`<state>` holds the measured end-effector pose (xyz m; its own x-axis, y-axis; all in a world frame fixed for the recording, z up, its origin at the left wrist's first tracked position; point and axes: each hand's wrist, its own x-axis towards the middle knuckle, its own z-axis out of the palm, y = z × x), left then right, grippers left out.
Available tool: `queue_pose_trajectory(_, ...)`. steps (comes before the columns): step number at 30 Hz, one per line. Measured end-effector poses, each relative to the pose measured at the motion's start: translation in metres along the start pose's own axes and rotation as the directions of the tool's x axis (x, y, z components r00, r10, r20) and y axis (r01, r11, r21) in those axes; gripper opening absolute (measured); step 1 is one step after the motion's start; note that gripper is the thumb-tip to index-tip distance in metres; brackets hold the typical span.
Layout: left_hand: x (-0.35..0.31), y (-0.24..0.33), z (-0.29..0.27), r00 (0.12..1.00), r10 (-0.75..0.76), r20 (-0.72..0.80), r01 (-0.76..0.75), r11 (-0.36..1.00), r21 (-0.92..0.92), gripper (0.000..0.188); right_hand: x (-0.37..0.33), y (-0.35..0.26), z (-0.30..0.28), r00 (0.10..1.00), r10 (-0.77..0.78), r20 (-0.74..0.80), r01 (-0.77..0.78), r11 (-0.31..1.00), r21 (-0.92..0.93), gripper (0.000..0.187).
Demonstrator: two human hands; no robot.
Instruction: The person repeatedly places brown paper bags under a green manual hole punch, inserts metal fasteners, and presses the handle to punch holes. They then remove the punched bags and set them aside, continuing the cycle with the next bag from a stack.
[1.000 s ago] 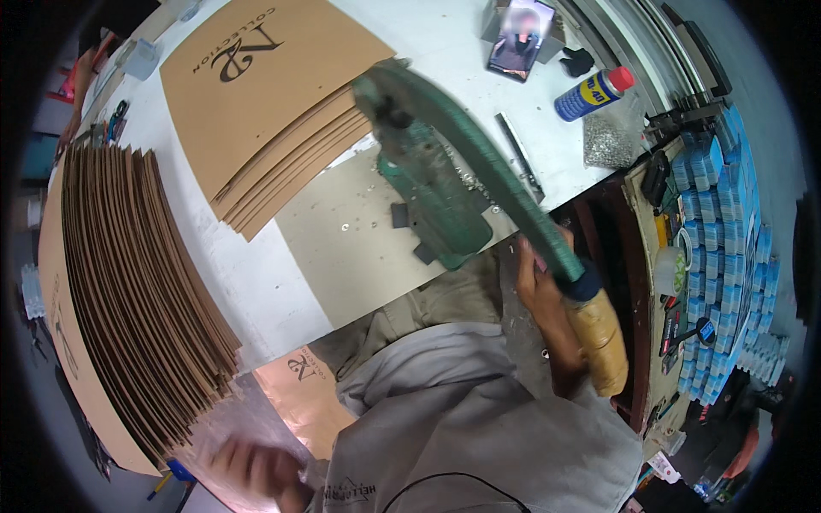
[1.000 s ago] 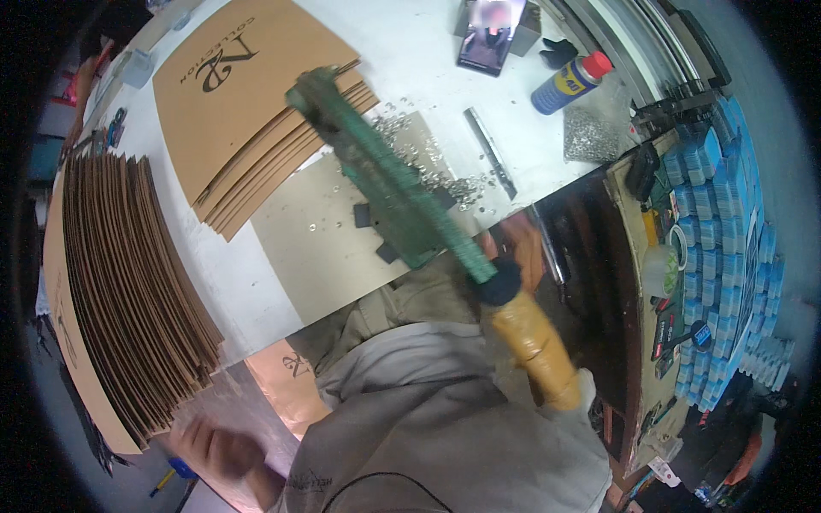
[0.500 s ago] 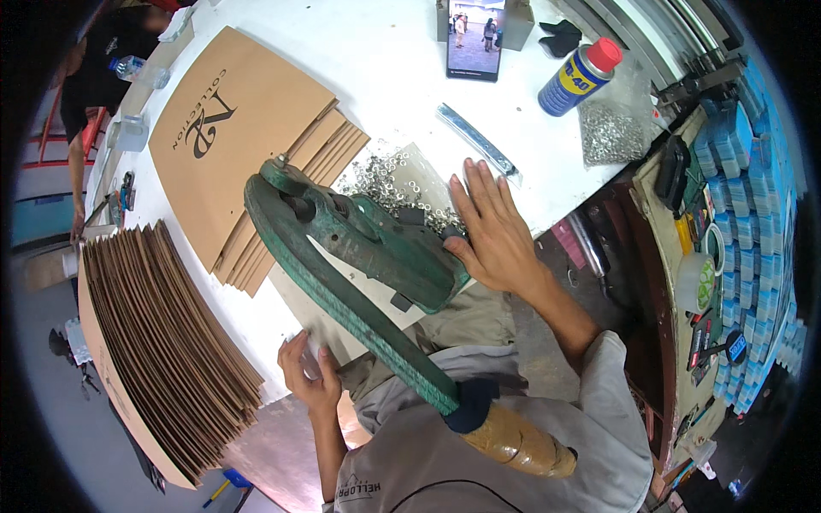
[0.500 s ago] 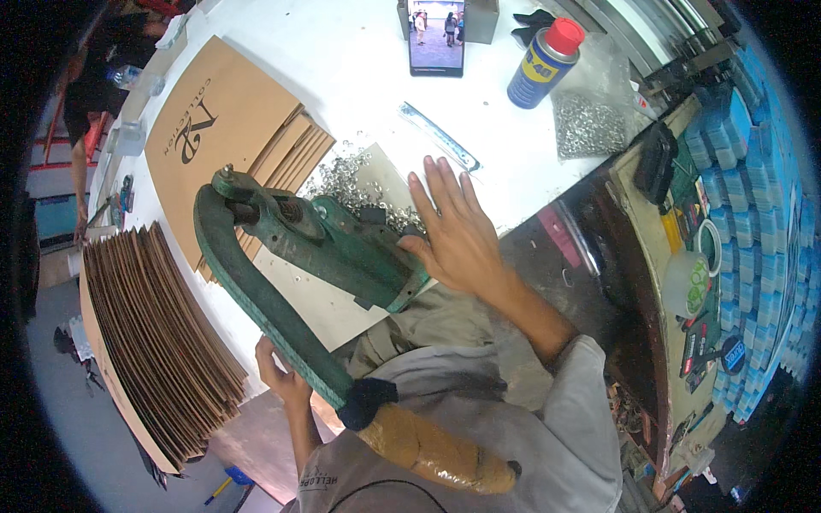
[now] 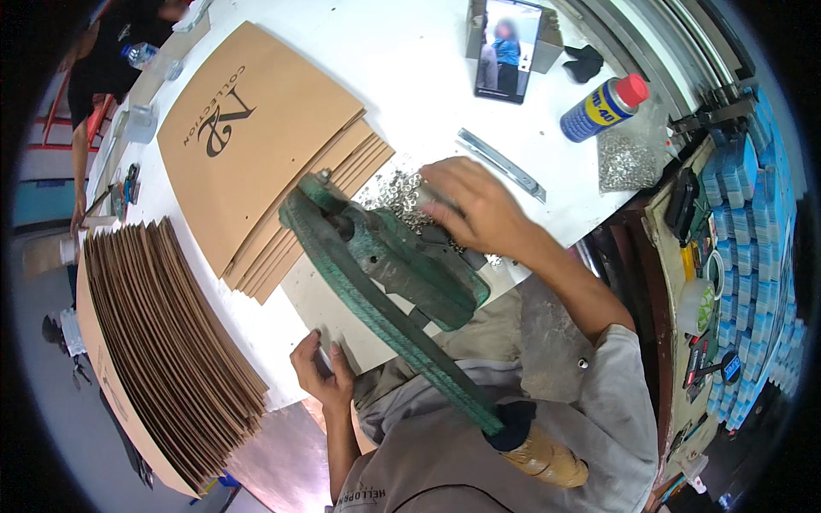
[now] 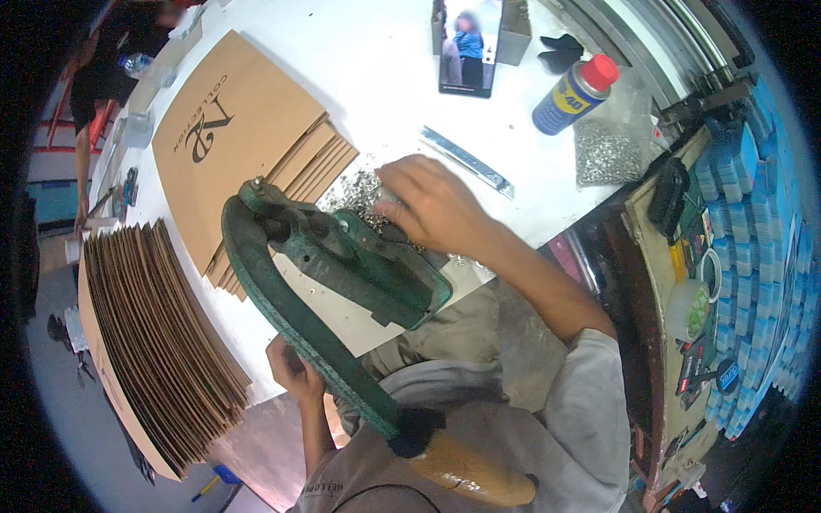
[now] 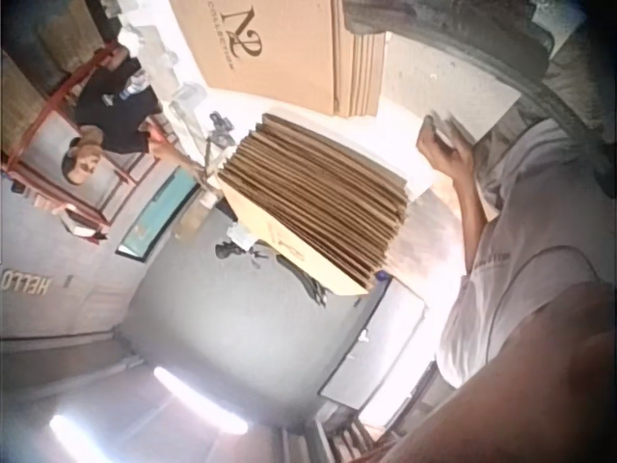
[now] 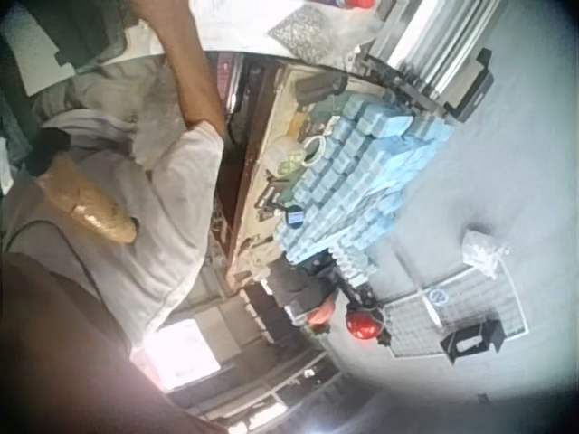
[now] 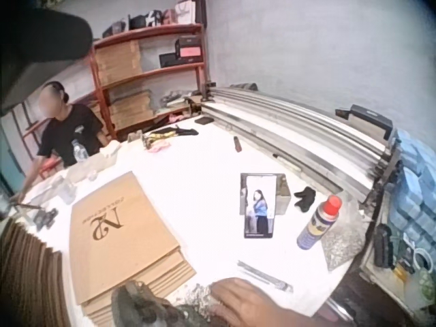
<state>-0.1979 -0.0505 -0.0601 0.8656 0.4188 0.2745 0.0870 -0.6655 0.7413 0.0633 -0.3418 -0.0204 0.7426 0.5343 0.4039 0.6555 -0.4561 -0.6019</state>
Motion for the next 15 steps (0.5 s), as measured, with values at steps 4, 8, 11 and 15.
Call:
queue_pose_trajectory(4, 0.004, 0.006, -0.004, 0.997, 0.066, 0.05, -0.073, 0.985, 0.158, 0.036, 0.034, 0.008, -0.001, 0.99, -0.117, 0.08, 0.116, 0.993, 0.025, 0.03)
queue_pose_trajectory(8, -0.015, -0.028, -0.002, 0.994, -0.106, 0.008, 0.102, 0.968, 0.228, 0.04, 0.063, -0.001, 0.032, 0.917, -0.303, 0.26, 0.306, 0.952, 0.03, 0.024)
queue_pose_trajectory(11, -0.02, -0.041, 0.002, 0.989, -0.145, 0.028, 0.122, 0.909, 0.398, 0.044, 0.074, -0.002, 0.05, 0.842, -0.289, 0.455, 0.337, 0.941, -0.026, 0.019)
queue_pose_trajectory(15, -0.02, -0.029, -0.001, 0.973, -0.232, 0.021, 0.221, 0.946, 0.237, 0.041, 0.069, 0.019, 0.048, 0.878, -0.344, 0.334, 0.36, 0.933, 0.013, 0.02)
